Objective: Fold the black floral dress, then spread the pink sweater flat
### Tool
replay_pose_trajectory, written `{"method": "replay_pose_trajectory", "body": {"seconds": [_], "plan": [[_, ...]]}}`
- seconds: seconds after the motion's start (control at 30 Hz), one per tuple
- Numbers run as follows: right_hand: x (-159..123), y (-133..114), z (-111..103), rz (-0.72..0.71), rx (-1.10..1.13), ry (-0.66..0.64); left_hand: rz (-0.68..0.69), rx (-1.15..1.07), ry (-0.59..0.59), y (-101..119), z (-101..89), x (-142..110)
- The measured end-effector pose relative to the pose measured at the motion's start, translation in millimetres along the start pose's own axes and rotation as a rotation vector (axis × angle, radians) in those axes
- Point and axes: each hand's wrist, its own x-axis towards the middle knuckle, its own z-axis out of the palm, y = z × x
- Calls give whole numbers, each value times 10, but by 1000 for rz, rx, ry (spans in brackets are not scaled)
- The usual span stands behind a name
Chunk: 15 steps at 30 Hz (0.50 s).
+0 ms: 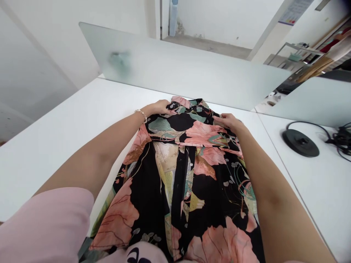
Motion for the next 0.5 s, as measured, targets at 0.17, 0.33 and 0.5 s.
{"method": "replay_pose_trajectory", "body": {"seconds": [0.17,0.33,0.5], "plan": [[53,-28,-14,14,-92,-103,-5,87,-53,-70,-49,-34],[217,-305,-214,-14,-180,205,100,183,254,108,-249,140],[53,-743,-659,-132,-269,376,146,190,537,518,-613,109]]}}
